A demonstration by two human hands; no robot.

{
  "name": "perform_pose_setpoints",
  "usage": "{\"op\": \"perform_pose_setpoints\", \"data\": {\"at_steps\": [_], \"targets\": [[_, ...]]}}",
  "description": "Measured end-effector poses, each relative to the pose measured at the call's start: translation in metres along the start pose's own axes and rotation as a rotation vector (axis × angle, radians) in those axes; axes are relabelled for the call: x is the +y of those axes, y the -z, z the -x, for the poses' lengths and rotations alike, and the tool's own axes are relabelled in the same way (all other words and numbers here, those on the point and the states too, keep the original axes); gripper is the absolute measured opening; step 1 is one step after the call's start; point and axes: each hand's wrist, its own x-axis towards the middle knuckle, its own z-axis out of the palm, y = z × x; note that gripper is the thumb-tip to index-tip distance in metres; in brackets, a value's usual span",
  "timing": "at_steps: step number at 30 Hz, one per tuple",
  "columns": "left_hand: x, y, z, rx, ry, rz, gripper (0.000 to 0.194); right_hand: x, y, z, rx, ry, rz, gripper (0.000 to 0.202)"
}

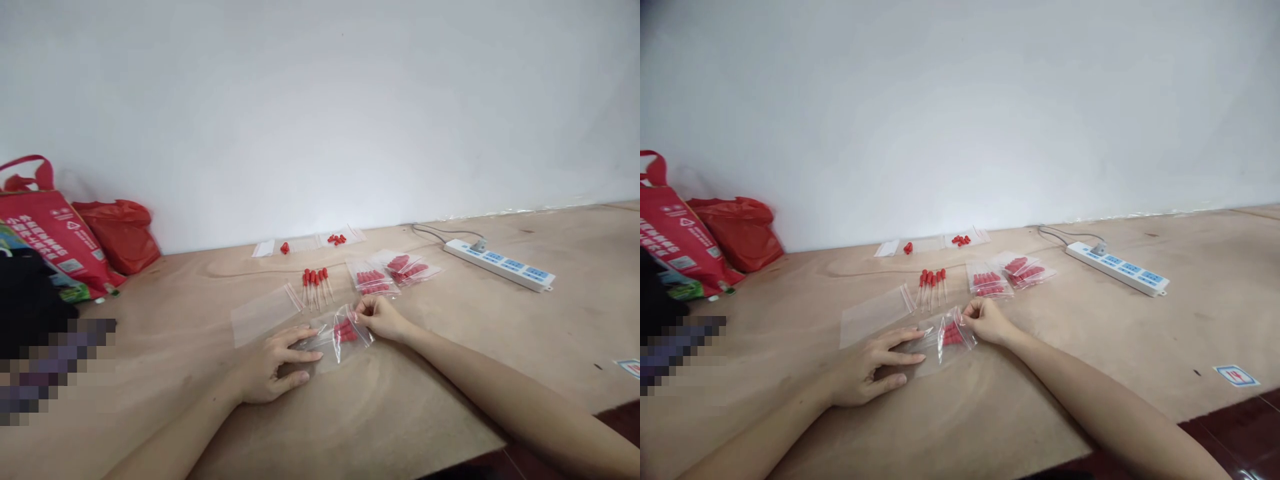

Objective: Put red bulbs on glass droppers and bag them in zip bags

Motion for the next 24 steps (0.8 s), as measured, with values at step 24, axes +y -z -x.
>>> {"op": "perform_pose_setpoints", "data": {"at_steps": [24], "targets": [[-0.002,-0.003,0.001,-0.096,0.071,-0.016,0.037,-0.039,-0.037,-0.109,0.156,-0.120,0.655,0.029]]}}
